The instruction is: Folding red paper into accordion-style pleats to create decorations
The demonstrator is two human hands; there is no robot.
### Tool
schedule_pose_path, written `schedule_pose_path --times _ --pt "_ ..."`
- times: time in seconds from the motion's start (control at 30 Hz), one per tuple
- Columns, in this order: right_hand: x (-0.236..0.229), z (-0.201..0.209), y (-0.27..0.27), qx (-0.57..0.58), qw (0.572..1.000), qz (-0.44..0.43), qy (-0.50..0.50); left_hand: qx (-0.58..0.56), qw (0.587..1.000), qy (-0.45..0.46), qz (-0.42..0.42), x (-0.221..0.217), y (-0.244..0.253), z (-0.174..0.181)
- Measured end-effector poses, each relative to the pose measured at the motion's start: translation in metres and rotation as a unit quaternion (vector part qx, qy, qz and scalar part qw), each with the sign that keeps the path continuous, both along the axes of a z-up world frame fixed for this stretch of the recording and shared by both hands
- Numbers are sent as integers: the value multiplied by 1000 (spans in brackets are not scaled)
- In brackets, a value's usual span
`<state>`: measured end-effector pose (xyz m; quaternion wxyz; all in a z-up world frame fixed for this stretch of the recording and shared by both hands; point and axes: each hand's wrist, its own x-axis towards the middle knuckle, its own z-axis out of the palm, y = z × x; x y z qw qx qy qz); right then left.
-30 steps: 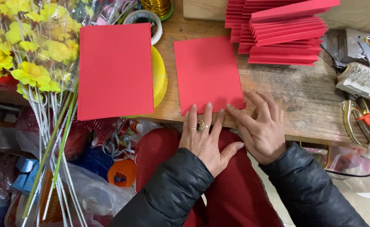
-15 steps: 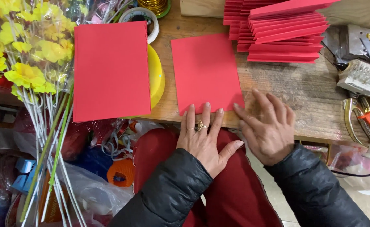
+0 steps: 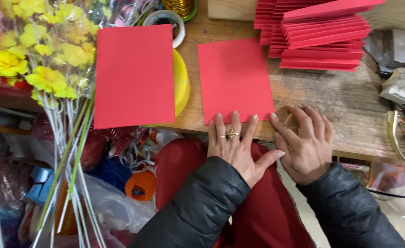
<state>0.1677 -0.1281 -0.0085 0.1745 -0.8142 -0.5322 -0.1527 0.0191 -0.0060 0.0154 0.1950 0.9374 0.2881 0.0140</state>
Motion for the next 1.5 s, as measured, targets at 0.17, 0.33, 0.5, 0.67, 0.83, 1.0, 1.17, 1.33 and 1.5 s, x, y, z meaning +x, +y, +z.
schedule_pose_path --times 0.17,0.33,0.5,0.67,0.83,1.0,1.17,1.33,1.5 --pt "1 13 0 -16 998 34 -58 72 997 -27 23 -2 -2 -19" --pt "2 11 0 -1 997 26 -71 89 994 -59 25 -14 2 -23" --pt "1 13 0 -8 997 27 -72 104 993 -40 48 -35 13 -21" --pt "0 12 0 1 997 31 -65 168 983 3 73 -70 30 -25" --pt "1 6 -2 0 998 27 -53 181 978 -34 93 -78 31 -28" --pt "3 -2 -3 13 999 15 -36 170 980 -28 101 -76 31 -33" --pt "4 -20 -3 13 999 -31 38 99 992 0 81 -79 34 -30" --pt "5 -23 -5 33 996 -24 78 136 986 -41 87 -82 35 -45" --pt "10 -32 -9 73 993 -3 90 148 981 -86 91 -84 37 -55"
